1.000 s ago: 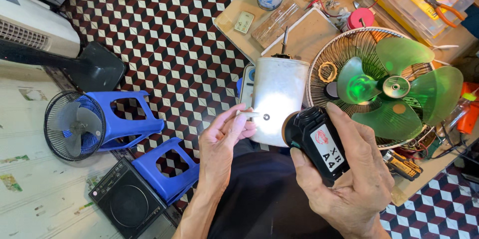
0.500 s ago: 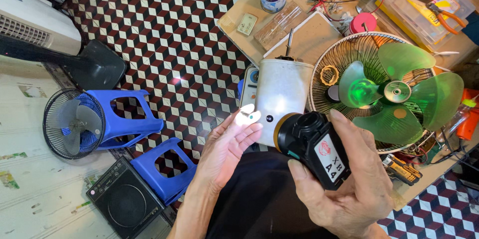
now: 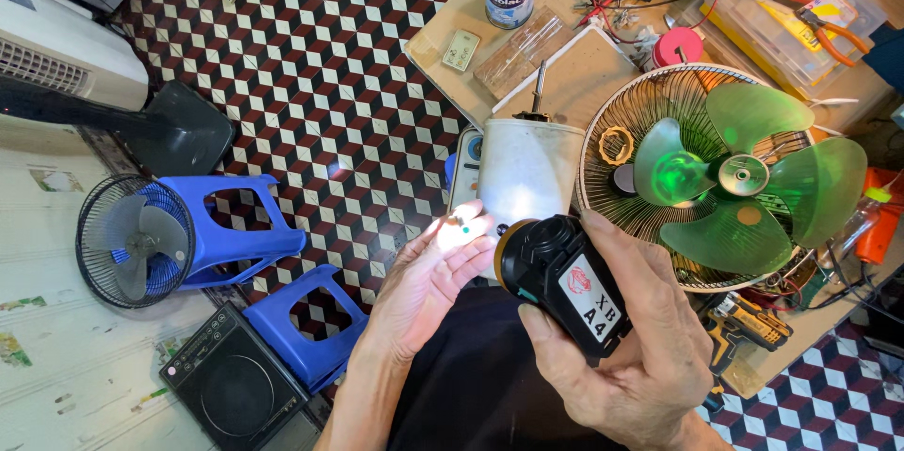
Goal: The person retrieves a green fan blade and a cylindrical metal housing, then uses shears to cut and shape the housing. They attach the fan blade to a fan cage and repeatedly trim the housing with shears while using a flashlight to inspect the interior.
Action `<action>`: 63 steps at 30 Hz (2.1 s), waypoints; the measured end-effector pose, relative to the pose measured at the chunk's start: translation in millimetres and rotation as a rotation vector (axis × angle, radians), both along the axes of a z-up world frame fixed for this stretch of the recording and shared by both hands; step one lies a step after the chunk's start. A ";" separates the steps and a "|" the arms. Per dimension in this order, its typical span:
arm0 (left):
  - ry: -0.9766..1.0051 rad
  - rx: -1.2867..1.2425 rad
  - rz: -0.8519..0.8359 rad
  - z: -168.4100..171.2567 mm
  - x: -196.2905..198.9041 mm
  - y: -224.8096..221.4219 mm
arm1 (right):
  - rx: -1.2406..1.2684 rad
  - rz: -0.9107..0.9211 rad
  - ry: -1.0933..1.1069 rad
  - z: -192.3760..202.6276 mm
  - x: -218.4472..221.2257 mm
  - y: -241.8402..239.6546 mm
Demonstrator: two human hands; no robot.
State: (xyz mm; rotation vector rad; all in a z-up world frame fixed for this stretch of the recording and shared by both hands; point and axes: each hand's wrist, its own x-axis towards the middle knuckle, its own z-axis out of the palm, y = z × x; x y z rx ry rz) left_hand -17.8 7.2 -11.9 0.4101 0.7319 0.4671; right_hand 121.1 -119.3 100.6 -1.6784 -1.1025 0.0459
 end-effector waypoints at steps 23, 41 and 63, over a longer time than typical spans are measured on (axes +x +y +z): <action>-0.010 -0.002 0.007 -11.8 -6.2 2.1 | 0.042 0.039 0.022 -3.2 -3.9 -0.3; 0.070 0.013 0.017 -7.8 -5.0 0.9 | 0.047 -0.022 0.008 -0.1 -3.7 -1.3; 0.412 0.565 0.001 7.1 5.3 -9.7 | -0.193 0.034 -0.213 -2.5 10.1 -4.5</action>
